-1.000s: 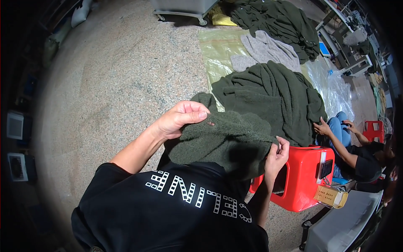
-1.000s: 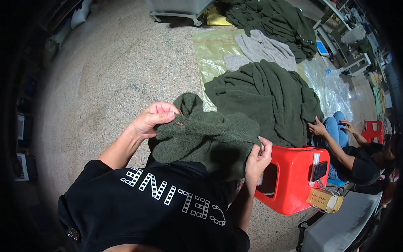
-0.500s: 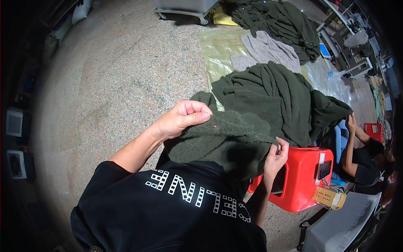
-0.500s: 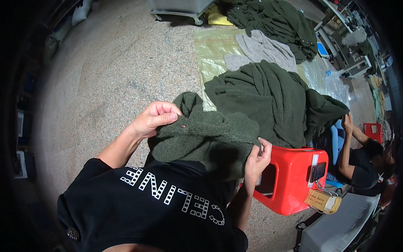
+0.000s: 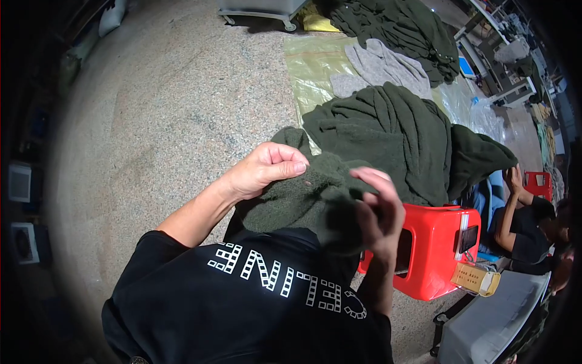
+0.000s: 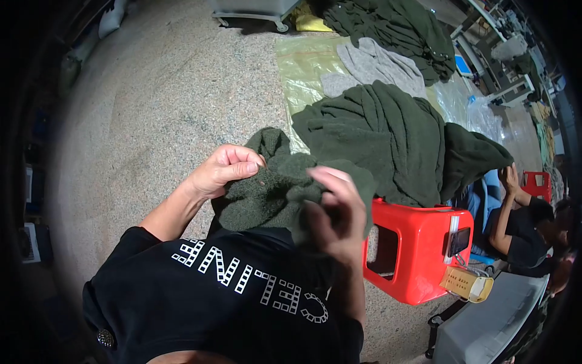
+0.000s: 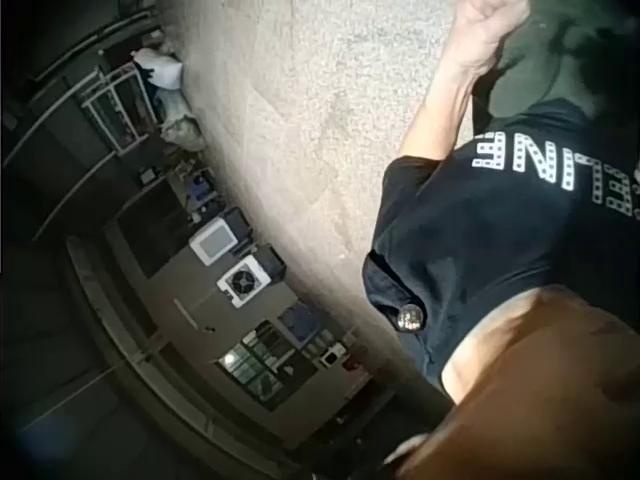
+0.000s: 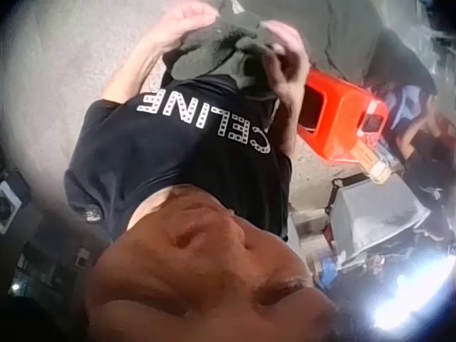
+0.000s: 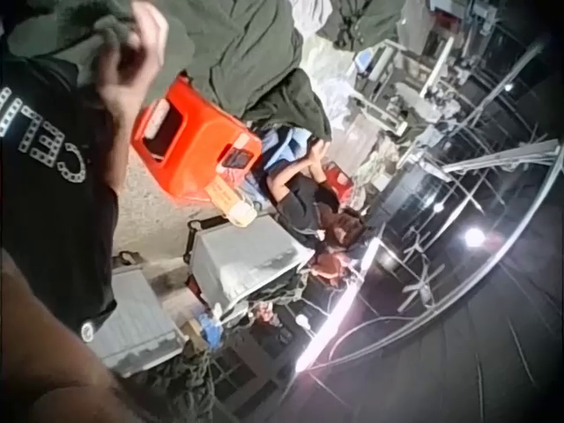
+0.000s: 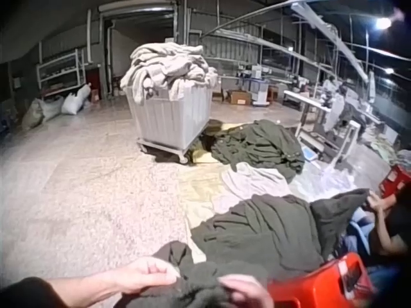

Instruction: Inspecting and sorting green knitted garments in a factory environment.

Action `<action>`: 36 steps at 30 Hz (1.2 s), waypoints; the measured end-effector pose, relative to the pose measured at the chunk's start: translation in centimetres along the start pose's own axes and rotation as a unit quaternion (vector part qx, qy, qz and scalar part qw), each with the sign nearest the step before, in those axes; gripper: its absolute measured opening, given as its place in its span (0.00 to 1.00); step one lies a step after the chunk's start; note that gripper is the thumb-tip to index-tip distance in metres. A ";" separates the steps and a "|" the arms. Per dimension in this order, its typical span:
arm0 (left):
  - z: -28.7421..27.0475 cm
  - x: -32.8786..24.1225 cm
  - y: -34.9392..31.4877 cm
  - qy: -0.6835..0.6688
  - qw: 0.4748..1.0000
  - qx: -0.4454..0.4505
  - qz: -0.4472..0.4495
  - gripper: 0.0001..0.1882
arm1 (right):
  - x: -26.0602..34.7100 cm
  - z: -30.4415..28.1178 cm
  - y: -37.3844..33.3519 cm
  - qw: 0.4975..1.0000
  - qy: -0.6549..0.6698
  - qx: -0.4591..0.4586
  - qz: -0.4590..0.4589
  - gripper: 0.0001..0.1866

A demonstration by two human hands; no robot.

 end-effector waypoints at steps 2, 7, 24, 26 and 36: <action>0.5 0.0 0.0 0.001 1.000 0.003 0.004 0.07 | 1.6 2.5 1.7 1.000 0.014 0.025 -0.011 0.11; 0.5 -0.2 -0.3 0.009 1.000 0.001 0.003 0.07 | 1.6 4.7 3.9 0.982 0.125 0.133 0.051 0.02; -4.1 -1.8 0.7 -0.387 0.909 -0.156 0.018 0.06 | -4.9 -2.7 -1.6 0.953 -0.148 0.174 0.197 0.12; -3.4 -1.3 1.0 -0.379 0.909 -0.174 0.010 0.05 | -4.4 -2.3 -1.5 0.964 -0.134 0.133 0.189 0.16; 3.5 -0.2 1.9 0.069 0.993 -0.037 0.091 0.04 | 2.1 3.9 1.7 0.899 -0.281 -0.173 -0.288 0.15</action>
Point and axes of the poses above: each hand's wrist, its own y-axis towards the middle knuckle, its own z-axis out of the palm, x = y × z, the point moved 2 cm from there along y, towards the middle knuckle, and after that the axes turned 15 degrees about -y, right-handed, at the moved point
